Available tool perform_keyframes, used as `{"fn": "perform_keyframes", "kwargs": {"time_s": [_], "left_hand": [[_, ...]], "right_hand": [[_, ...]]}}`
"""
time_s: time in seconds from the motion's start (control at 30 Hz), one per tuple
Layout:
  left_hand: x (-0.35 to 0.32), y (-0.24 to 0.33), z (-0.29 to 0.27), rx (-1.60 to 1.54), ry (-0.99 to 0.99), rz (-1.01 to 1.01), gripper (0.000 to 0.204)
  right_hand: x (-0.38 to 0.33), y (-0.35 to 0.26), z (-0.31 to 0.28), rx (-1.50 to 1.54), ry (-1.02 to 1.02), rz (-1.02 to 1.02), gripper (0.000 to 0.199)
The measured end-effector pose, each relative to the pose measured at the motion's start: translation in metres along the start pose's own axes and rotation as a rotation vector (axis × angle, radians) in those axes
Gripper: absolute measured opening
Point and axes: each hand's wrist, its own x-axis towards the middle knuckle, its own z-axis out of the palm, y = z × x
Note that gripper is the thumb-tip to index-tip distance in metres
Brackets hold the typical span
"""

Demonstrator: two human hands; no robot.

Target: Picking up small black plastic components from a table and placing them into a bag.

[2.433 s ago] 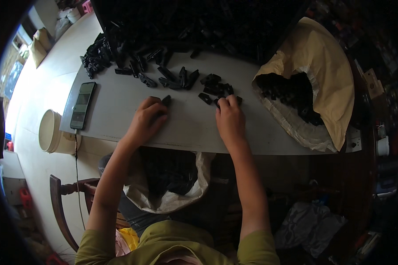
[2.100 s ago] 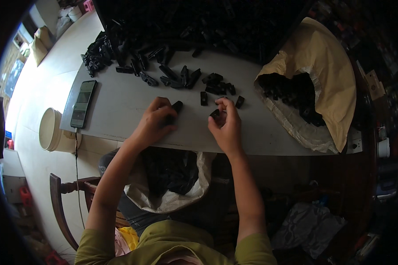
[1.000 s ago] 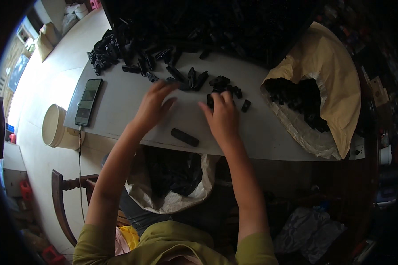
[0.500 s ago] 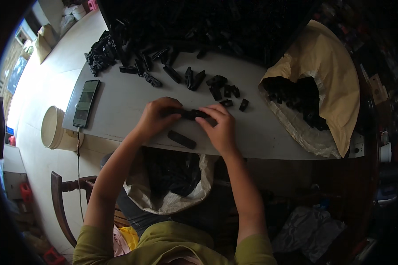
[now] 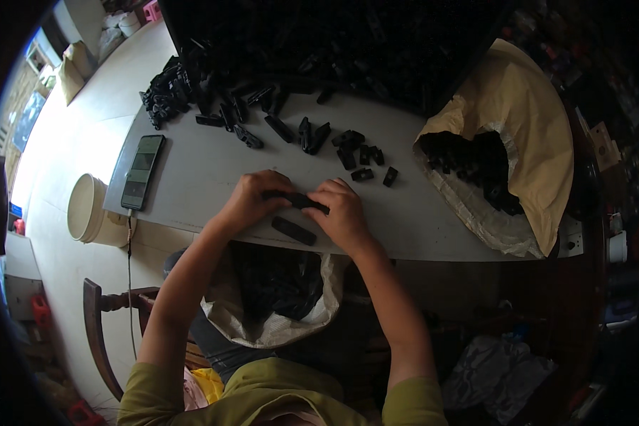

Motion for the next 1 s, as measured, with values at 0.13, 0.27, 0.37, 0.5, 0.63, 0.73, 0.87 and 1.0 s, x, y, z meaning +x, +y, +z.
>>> {"fn": "perform_keyframes", "kwargs": {"time_s": [0.13, 0.27, 0.37, 0.5, 0.63, 0.73, 0.87, 1.0], "left_hand": [[0.007, -0.009, -0.027, 0.112, 0.008, -0.037, 0.028], [0.027, -0.017, -0.056, 0.758, 0.399, 0.061, 0.033], [0.031, -0.028, -0.059, 0.909, 0.184, -0.083, 0.036], [0.025, -0.021, -0.027, 0.179, -0.088, -0.093, 0.027], [0.024, -0.009, 0.004, 0.279, 0.177, 0.155, 0.017], [0.018, -0.004, -0.008, 0.003, -0.034, -0.08, 0.021], [0.016, -0.011, -0.007, 0.007, -0.055, -0.056, 0.024], [0.018, -0.013, -0.009, 0.018, -0.049, -0.007, 0.024]], "right_hand": [[-0.001, 0.007, -0.017, 0.054, 0.005, 0.081, 0.023], [0.005, 0.021, -0.039, -0.429, 0.123, 0.058, 0.031], [0.006, 0.023, -0.038, -0.392, 0.014, 0.13, 0.035], [0.008, 0.016, -0.022, 0.057, 0.121, 0.206, 0.03], [-0.002, 0.023, -0.01, -0.328, 0.233, 0.056, 0.025], [0.001, 0.015, -0.012, -0.105, 0.211, 0.155, 0.026], [0.01, 0.009, -0.003, 0.047, 0.132, 0.096, 0.026], [0.011, 0.012, -0.012, 0.068, -0.01, 0.157, 0.029]]}}
